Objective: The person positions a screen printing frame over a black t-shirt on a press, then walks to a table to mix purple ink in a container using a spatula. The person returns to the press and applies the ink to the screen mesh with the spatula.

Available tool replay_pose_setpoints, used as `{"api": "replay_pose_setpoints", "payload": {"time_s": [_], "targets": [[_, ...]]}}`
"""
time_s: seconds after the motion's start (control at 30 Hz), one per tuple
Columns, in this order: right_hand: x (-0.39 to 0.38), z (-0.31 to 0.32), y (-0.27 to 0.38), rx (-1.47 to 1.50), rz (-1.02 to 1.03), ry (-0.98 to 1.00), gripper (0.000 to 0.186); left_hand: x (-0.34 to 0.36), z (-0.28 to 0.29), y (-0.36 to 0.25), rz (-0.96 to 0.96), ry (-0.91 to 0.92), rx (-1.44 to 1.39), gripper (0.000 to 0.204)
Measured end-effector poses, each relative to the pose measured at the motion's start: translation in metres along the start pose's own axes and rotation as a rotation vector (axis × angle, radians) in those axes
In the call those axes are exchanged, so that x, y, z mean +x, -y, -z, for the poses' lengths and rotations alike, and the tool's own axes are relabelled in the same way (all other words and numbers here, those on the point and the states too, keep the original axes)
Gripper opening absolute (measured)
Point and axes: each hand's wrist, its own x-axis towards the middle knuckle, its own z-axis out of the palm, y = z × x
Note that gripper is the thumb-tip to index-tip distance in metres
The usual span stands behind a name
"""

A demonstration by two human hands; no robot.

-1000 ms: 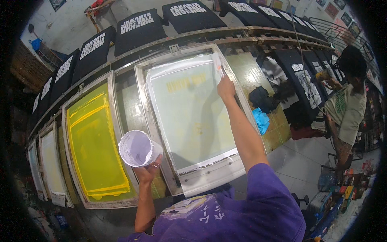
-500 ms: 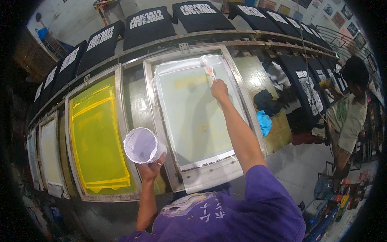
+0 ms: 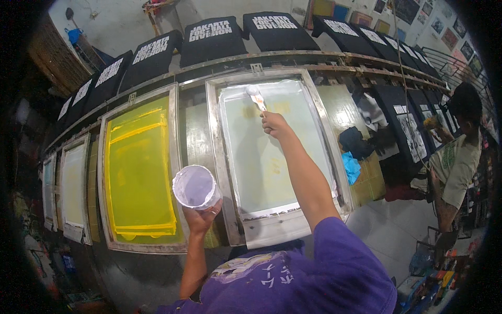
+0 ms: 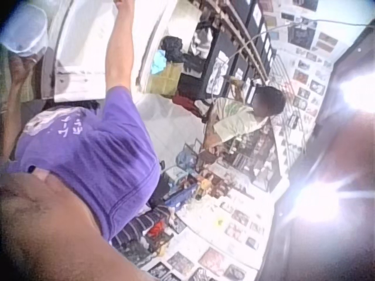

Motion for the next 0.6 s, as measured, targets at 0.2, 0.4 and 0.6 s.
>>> {"api": "replay_pose_setpoints", "payload": {"time_s": [0.2,0.4,0.6], "targets": [[-0.014,0.003,0.017,0.037,0.018,0.037,0.018,0.028,-0.012,-0.003,-0.014,0.041,0.212,0.097],[-0.033,0.015,0.038,-0.037,0.065,0.095,0.02,0.082,-0.051,-0.019,0.001,0.029,0.296,0.093],[-0.082,0.008,0.088,-0.188,0.145,0.182,0.023,0.139,-0.106,-0.024,0.101,0.112,0.355,0.092]]}}
